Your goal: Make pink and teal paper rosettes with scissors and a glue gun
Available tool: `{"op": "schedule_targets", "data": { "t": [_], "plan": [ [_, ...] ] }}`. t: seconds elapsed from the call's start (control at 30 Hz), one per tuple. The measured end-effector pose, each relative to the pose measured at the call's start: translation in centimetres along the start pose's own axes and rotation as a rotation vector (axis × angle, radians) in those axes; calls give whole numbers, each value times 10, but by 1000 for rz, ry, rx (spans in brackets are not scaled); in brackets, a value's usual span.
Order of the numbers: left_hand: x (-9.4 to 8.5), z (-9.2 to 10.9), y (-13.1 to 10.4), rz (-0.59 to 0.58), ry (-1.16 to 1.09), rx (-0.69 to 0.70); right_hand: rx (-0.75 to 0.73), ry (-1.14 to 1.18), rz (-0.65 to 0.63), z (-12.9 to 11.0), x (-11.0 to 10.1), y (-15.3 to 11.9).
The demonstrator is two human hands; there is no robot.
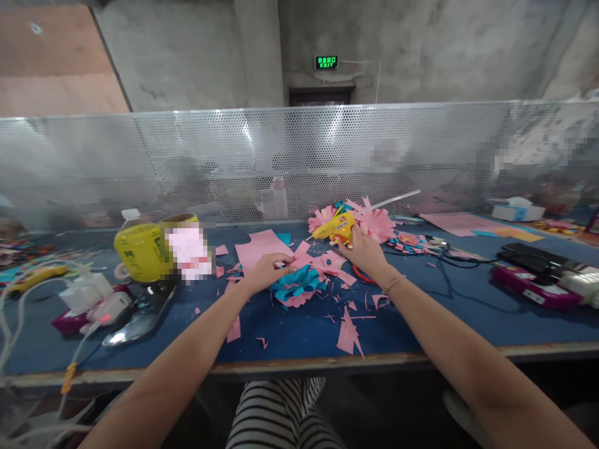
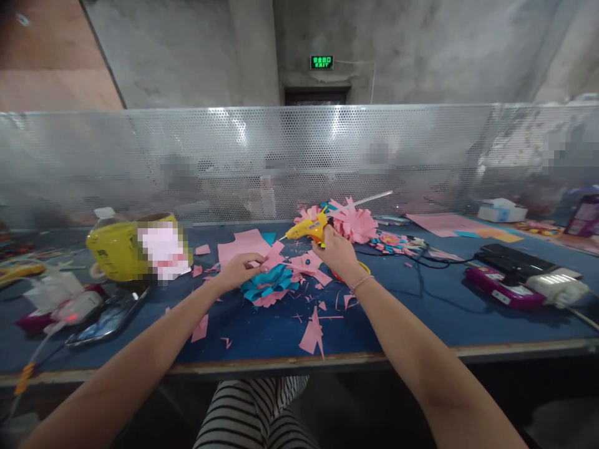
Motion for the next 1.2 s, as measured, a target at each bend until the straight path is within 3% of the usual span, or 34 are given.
{"op": "schedule_targets", "data": {
  "t": [1.2],
  "plan": [
    [-3,-2,1,-11,-12,24,-67,-39,-103,-8,4,-2]
  ]
}}
Point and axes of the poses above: each hand's wrist, its own y-axis towards the middle knuckle, its own x-axis out of the palm, z = x × y, the point moved 10 cm from there along y, towards the middle knuckle, and after that the axes turned 15 degrees about z, right-handed, at the moved point
